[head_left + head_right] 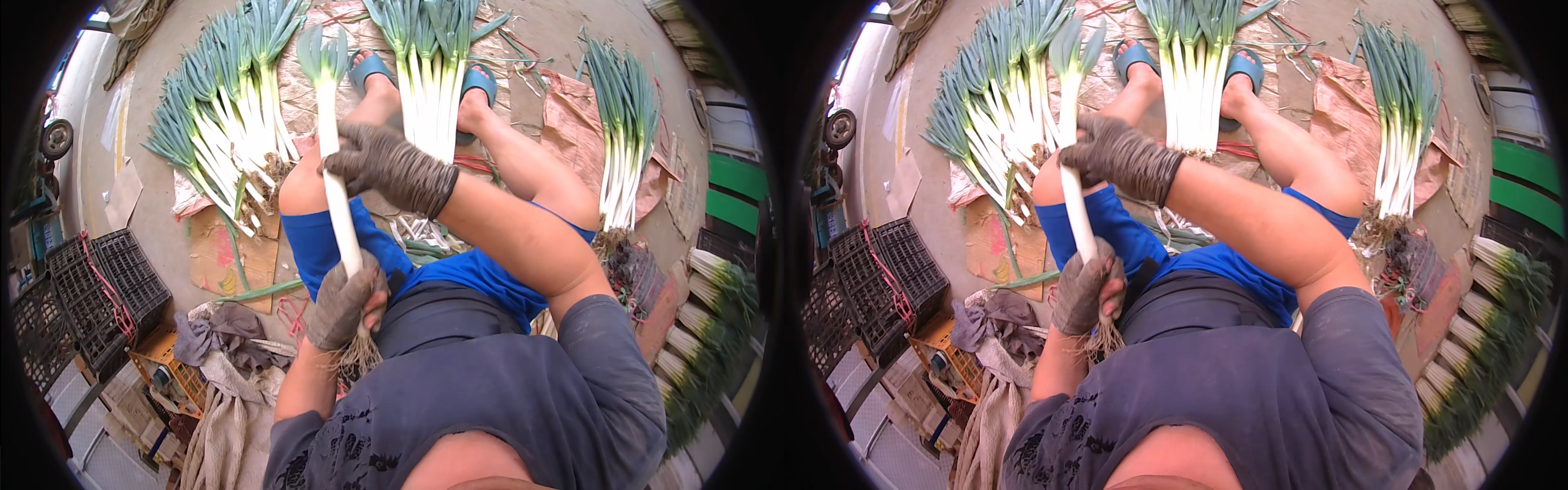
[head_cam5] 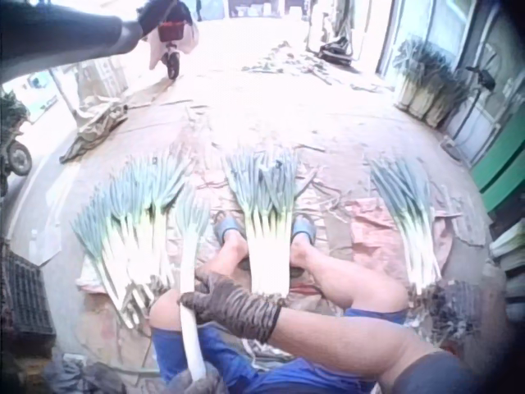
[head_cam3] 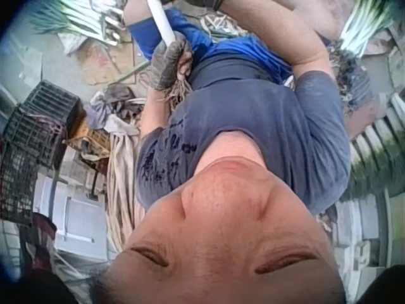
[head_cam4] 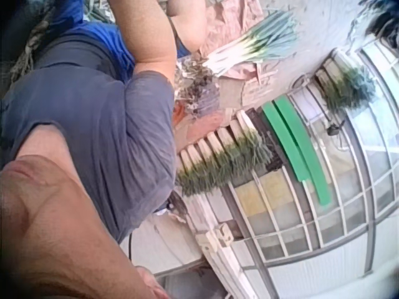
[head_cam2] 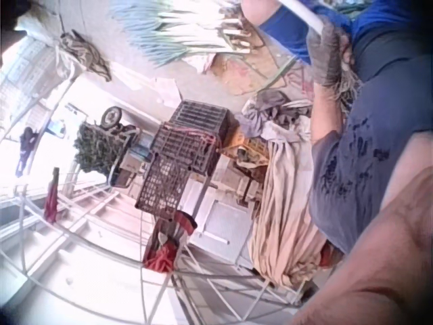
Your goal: The person sorts and cleans leeks by hand, peeling off the soiled outer layers and arranging the cleaned leeks into bunches on a tarp.
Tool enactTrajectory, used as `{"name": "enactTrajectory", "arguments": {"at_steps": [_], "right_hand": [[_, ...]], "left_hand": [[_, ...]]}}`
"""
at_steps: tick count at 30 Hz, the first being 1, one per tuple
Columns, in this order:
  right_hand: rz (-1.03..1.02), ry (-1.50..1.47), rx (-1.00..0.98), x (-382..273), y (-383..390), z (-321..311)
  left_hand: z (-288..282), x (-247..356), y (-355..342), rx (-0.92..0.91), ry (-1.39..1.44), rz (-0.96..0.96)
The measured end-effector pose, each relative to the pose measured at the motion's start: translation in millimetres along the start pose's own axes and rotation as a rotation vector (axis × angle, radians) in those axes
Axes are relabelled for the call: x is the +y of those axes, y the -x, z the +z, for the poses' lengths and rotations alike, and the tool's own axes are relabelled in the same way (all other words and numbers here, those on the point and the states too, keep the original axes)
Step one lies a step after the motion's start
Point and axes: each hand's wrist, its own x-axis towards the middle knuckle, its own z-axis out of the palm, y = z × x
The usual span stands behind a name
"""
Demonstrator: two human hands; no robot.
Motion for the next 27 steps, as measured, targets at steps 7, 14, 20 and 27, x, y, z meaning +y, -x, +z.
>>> {"name": "enactTrajectory", "arguments": {"at_steps": [7, 14, 20, 27], "right_hand": [[-0.488, 0.684, 0.290, -67.4, -37.3, -103.1], [-0.410, 0.698, 0.473, -49.7, -107.5, -225.0], [-0.006, 1.110, 0.727, 60.8, -170.5, -323.7], [0.117, 1.238, 0.794, 86.1, -193.2, -321.9]], "left_hand": [[0.7, -30.6, -132.4, 0.258, -0.901, 0.424], [14.8, -107.9, -293.0, 0.554, -0.890, 0.120], [-22.5, -169.6, -346.4, 0.640, -0.831, -0.247], [-51.8, -222.1, -362.2, 0.713, -0.335, -0.262]]}}
